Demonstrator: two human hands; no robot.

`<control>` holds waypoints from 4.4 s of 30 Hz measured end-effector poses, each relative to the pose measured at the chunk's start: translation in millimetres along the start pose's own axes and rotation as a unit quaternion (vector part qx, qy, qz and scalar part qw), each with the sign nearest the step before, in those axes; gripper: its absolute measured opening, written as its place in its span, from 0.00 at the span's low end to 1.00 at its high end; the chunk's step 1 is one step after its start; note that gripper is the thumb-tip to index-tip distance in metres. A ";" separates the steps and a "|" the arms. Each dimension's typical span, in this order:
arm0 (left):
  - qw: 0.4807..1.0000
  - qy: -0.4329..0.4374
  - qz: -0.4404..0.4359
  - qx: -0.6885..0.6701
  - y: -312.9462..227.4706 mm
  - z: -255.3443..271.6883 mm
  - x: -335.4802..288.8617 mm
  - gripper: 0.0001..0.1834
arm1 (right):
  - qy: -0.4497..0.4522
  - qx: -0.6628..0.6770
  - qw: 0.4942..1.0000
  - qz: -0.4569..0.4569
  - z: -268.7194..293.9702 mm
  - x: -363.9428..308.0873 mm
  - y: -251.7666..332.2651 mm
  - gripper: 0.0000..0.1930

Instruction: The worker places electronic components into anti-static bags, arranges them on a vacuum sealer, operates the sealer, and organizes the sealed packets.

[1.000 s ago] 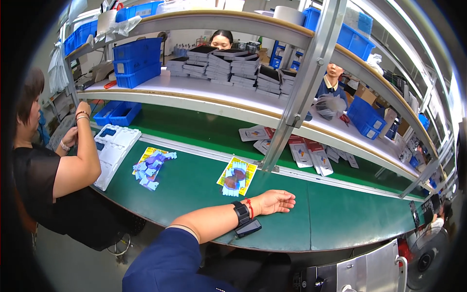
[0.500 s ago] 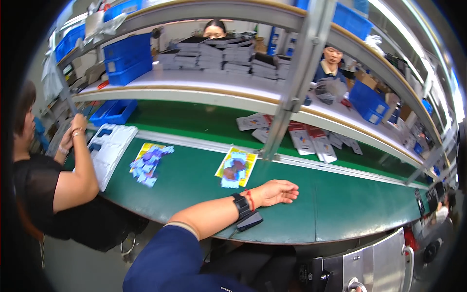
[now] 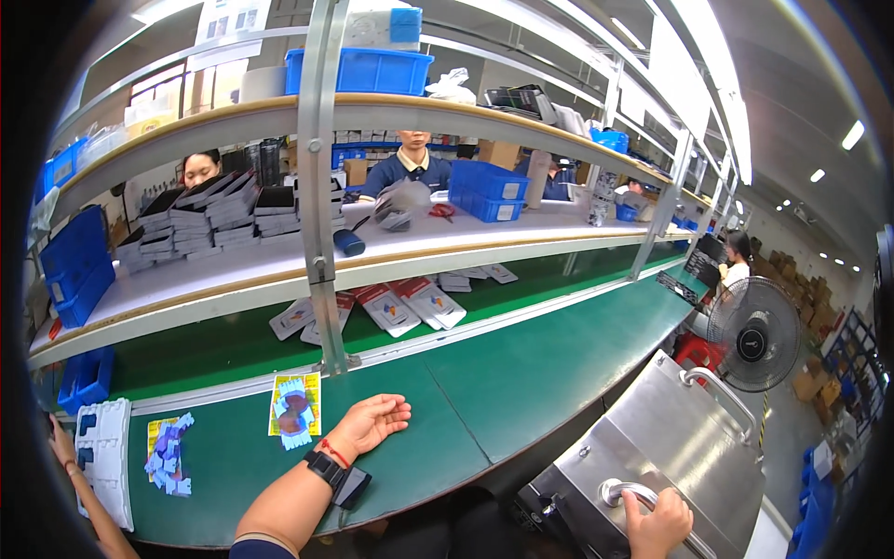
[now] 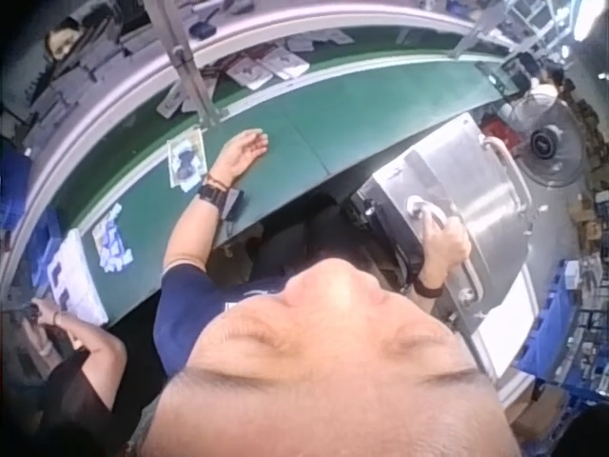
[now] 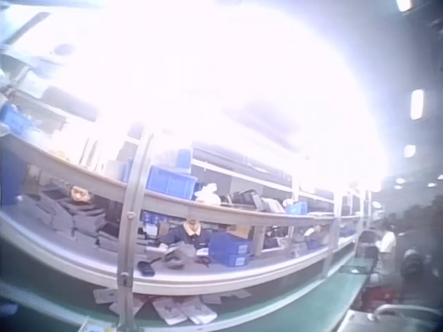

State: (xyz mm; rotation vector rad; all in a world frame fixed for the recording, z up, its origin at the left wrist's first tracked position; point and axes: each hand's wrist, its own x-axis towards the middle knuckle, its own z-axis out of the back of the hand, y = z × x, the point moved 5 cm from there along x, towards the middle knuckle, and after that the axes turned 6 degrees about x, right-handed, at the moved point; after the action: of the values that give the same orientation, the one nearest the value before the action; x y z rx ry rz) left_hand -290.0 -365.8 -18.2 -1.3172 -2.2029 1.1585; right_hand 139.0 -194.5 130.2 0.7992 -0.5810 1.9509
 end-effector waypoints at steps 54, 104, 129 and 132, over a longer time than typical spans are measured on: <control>1.000 0.011 -0.001 0.008 4.1 -1.9 0.3 0.10 | -0.030 -0.022 0.999 0.014 5.8 -2.4 2.3 0.28; 1.000 0.008 0.003 0.016 11.7 -3.0 12.3 0.09 | -0.017 -0.013 0.999 0.035 17.6 9.3 17.2 0.31; 1.000 0.002 0.001 0.022 10.2 -0.6 8.5 0.10 | -0.024 -0.008 0.999 0.032 18.6 10.8 20.2 0.32; 1.000 0.009 -0.001 0.017 11.6 0.8 10.1 0.10 | -0.034 -0.002 0.999 0.039 21.1 11.2 22.3 0.31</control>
State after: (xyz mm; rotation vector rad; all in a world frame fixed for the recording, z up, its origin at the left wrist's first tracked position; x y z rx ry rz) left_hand -289.0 -354.8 -29.0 -1.3065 -2.1620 1.1728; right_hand 121.5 -212.6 151.0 0.8534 -0.6654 1.9987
